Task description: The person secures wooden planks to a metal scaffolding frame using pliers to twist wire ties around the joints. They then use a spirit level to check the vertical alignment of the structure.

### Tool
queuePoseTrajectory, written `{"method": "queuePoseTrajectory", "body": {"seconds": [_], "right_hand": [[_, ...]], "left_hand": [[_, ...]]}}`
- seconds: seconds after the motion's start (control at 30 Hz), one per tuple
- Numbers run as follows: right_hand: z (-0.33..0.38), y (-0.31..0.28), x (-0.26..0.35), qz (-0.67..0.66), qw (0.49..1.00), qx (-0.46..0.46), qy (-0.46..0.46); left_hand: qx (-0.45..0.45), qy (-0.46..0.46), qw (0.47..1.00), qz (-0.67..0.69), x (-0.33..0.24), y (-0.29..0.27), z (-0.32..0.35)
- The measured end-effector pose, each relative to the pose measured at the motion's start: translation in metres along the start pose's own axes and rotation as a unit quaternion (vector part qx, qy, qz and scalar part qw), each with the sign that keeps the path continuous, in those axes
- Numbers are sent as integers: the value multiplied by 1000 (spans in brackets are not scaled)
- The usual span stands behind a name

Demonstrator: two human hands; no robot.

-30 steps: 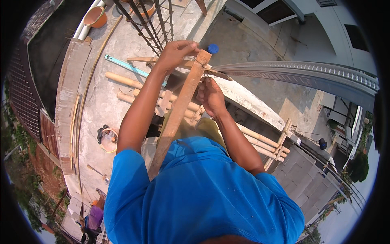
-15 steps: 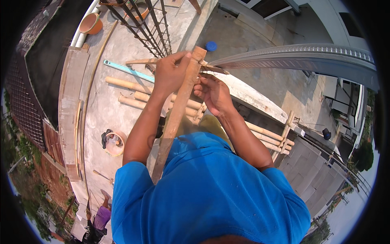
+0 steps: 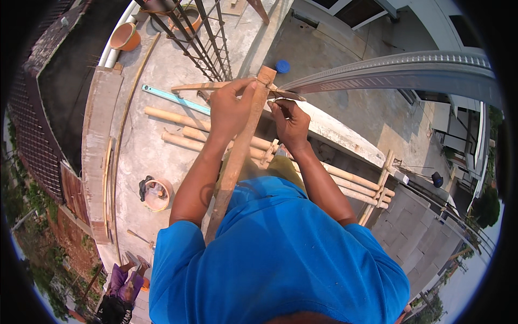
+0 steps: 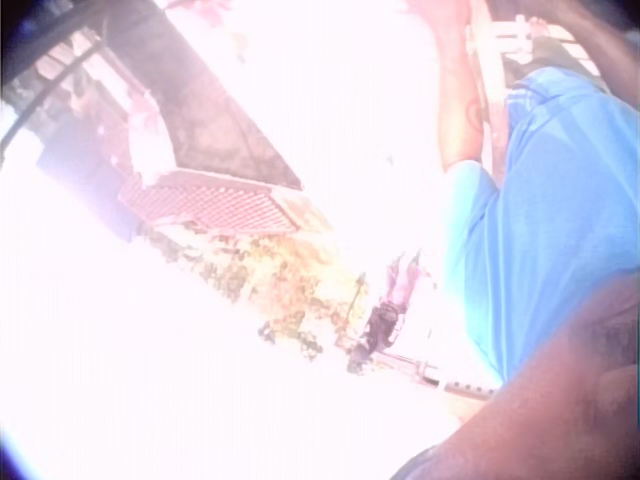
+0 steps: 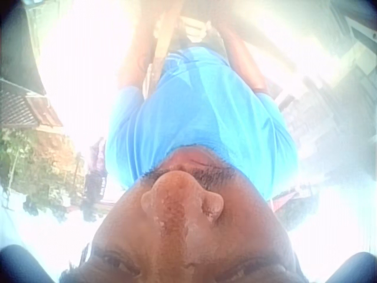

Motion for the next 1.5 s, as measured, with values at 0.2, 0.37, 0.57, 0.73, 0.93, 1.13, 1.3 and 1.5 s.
{"method": "queuePoseTrajectory", "body": {"seconds": [0.2,0.37,0.57,0.73,0.93,1.13,1.3,1.5], "right_hand": [[18,4,50,139,961,-75,-227],[11,-1,79,199,961,-26,-190],[-5,8,106,259,957,5,-128],[-13,17,111,300,945,3,-129],[-15,19,121,326,940,5,-102],[-12,16,113,326,929,-44,-167],[-11,25,117,299,934,-30,-191],[-12,31,122,332,932,15,-146]], "left_hand": [[2,-40,999,34,11,0,2],[-8,-8,999,33,10,-3,-2],[-24,159,986,-51,-15,-6,-1],[-26,268,954,-130,-27,-7,4],[-30,288,944,-159,-29,-5,4],[-43,209,976,-44,-19,-12,5],[-16,257,966,-34,-21,-15,4],[74,399,913,-33,-5,-21,-12]]}}
Point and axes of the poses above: each hand's wrist, its own z-axis away from the middle knuckle, its own y-axis out of the palm, x = y × z, the point moved 7 cm from there along -z, towards the middle knuckle, and after that the axes turned 13 degrees about y, right-handed, at the moved point
